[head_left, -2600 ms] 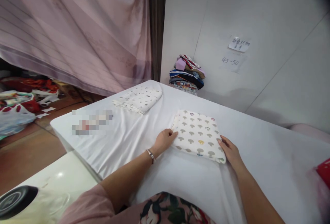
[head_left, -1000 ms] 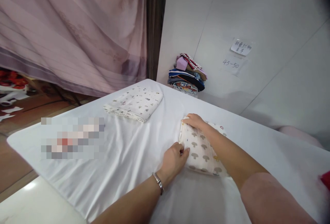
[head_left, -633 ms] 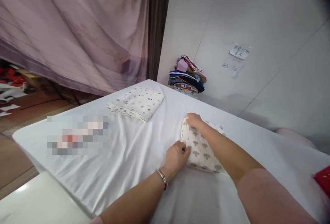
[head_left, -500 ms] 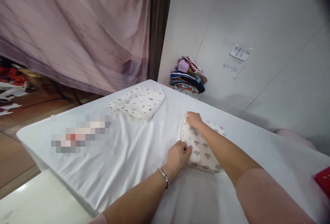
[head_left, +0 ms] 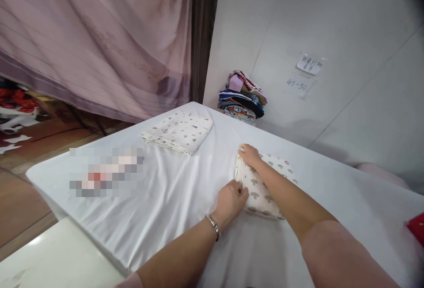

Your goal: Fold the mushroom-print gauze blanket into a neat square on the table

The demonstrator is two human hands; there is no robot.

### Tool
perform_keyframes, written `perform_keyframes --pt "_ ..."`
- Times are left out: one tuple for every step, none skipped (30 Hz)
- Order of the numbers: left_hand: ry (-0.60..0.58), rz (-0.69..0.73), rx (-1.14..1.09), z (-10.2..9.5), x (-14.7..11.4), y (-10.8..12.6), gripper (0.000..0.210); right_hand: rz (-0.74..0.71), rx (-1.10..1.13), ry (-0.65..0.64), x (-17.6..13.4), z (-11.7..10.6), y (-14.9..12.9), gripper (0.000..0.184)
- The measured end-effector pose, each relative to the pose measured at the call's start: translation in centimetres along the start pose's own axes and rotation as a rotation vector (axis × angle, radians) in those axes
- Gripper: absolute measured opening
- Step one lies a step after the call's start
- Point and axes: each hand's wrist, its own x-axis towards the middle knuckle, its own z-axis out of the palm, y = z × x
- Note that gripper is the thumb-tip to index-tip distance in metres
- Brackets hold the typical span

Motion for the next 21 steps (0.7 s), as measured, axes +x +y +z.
perform_keyframes --pt "0.001 0.002 0.005 0.0 0.0 0.0 0.024 -0.021 0.009 0.023 -0.5 0.0 0.2 0.038" --pt "0.001 0.001 0.012 0.1 0.0 0.0 0.024 -0.043 0.019 0.055 -1.0 -0.1 0.4 0.042" --pt "0.0 -0.001 0.018 0.1 -0.1 -0.1 0.023 -0.061 0.03 0.091 -1.6 0.0 0.6 0.045" --pt "-0.001 -0.002 0.024 0.2 0.0 -0.1 0.023 -0.074 0.041 0.127 -2.2 0.1 0.8 0.046" --pt "-0.002 0.001 0.028 0.2 0.0 -0.1 0.023 -0.086 0.049 0.152 -2.7 0.3 0.9 0.047" --pt "-0.001 0.005 0.032 0.3 0.0 -0.2 0.023 -0.098 0.054 0.152 -3.2 0.6 1.1 0.047" --pt "0.0 0.011 0.036 0.3 0.0 -0.2 0.022 -0.109 0.053 0.124 -3.5 0.8 1.1 0.048" --pt "0.002 0.017 0.038 0.3 0.1 -0.2 0.021 -0.117 0.046 0.075 -3.8 1.1 1.1 0.049" --pt "0.004 0.018 0.039 0.3 0.1 -0.3 0.021 -0.129 0.036 0.021 -3.9 1.4 1.0 0.05" --pt "0.002 0.014 0.037 0.3 0.1 -0.3 0.02 -0.14 0.027 -0.026 -3.9 1.6 0.9 0.052" --pt "-0.001 0.008 0.033 0.3 0.1 -0.3 0.02 -0.146 0.019 -0.057 -3.9 1.8 0.8 0.053" --pt "-0.002 0.003 0.028 0.3 0.2 -0.3 0.02 -0.149 0.016 -0.066 -3.8 1.9 0.7 0.055" --pt "-0.003 0.001 0.022 0.2 0.2 -0.2 0.02 -0.155 0.017 -0.061 -3.7 1.9 0.6 0.055" --pt "-0.001 0.002 0.017 0.2 0.2 -0.2 0.02 -0.161 0.023 -0.05 -3.6 1.9 0.5 0.055" --pt "0.003 0.006 0.014 0.2 0.2 -0.2 0.021 -0.167 0.032 -0.038 -3.6 1.8 0.4 0.054" --pt "0.008 0.012 0.013 0.1 0.2 -0.1 0.021 -0.17 0.044 -0.026 -3.5 1.7 0.4 0.052" --pt "0.013 0.014 0.012 0.1 0.2 -0.1 0.022 -0.172 0.056 -0.019 -3.5 1.5 0.4 0.051" --pt "0.015 0.015 0.011 0.0 0.2 -0.1 0.022 -0.171 0.068 -0.018 -3.6 1.3 0.4 0.049" --pt "0.016 0.016 0.01 0.0 0.2 -0.1 0.022 -0.167 0.078 -0.024 -3.7 1.1 0.4 0.048" --pt "0.017 0.019 0.009 0.0 0.2 -0.1 0.023 -0.163 0.086 -0.031 -3.8 0.9 0.4 0.048" --pt "0.017 0.021 0.008 -0.1 0.1 -0.1 0.023 -0.157 0.092 -0.037 -4.1 0.7 0.4 0.048"
